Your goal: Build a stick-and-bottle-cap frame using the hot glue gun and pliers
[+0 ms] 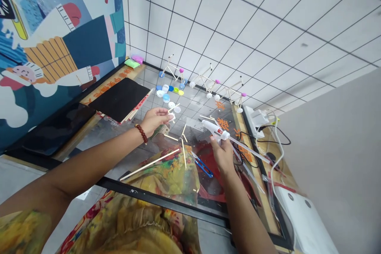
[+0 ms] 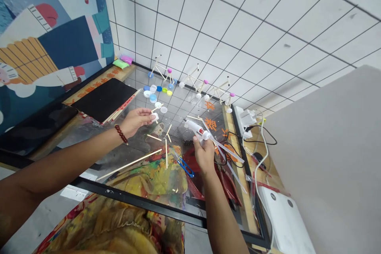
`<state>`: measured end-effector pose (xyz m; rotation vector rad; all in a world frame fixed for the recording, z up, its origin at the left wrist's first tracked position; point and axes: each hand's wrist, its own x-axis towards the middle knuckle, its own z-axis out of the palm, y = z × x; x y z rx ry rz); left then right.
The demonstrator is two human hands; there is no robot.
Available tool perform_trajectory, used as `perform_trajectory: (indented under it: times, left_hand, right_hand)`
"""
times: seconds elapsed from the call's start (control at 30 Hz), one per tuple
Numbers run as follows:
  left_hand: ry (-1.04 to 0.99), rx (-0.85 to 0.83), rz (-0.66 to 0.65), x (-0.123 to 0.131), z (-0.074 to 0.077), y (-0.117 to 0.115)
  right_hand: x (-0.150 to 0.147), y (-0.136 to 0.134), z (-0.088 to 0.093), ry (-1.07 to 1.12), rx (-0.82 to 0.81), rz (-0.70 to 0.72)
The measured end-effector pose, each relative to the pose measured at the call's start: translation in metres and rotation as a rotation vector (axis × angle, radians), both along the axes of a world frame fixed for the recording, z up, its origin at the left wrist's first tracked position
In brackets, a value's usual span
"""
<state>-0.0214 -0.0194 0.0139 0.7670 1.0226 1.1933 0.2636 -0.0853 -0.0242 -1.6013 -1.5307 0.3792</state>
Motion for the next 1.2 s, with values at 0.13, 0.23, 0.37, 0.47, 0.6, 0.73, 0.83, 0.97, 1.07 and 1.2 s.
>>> perform_trajectory:
  times: [0.13,0.23,0.37,0.47,0.6,0.73,0.83,0.97,1.07,1.2]
  left_hand:
    - [-0.011,-0.004,-0.004,0.0,-0.003,0.001]
    - [-0.017,-0.004,-0.002,0.0,-0.002,0.001]
    - [-0.009,0.006,0.001,0.001,0.0,0.0]
    - [0.003,0.005,-0.008,0.001,0.002,0.0]
    - [0.03,-0.009,-0.019,0.0,0.004,-0.001]
    - [0.048,-0.022,-0.029,0.0,0.005,0.0]
    - [0.066,-0.001,-0.041,0.0,0.003,0.001]
    - [0.147,0.02,-0.054,-0.002,0.001,0.003]
    - [0.188,0.007,-0.053,-0.005,0.001,0.006]
    - [0.173,-0.03,-0.044,-0.007,0.001,0.009]
  right_hand:
    - [0.003,0.004,0.001,0.083,-0.045,-0.061]
    - [0.003,0.005,0.003,-0.004,-0.044,-0.072]
    - [0.007,0.001,0.01,-0.241,-0.062,-0.096]
    - [0.014,-0.008,0.021,-0.457,-0.096,-0.154]
    - [0.01,-0.036,0.042,-0.615,-0.144,-0.33]
    - [-0.03,-0.054,0.057,-0.516,-0.038,-0.115]
    - [-0.073,-0.043,0.057,-0.526,0.0,0.349]
    - [-0.109,-0.014,0.047,-0.704,-0.029,0.392]
    - [-0.117,-0.002,0.039,-0.733,-0.044,0.382]
    - [-0.114,0.001,0.033,-0.5,-0.019,0.38]
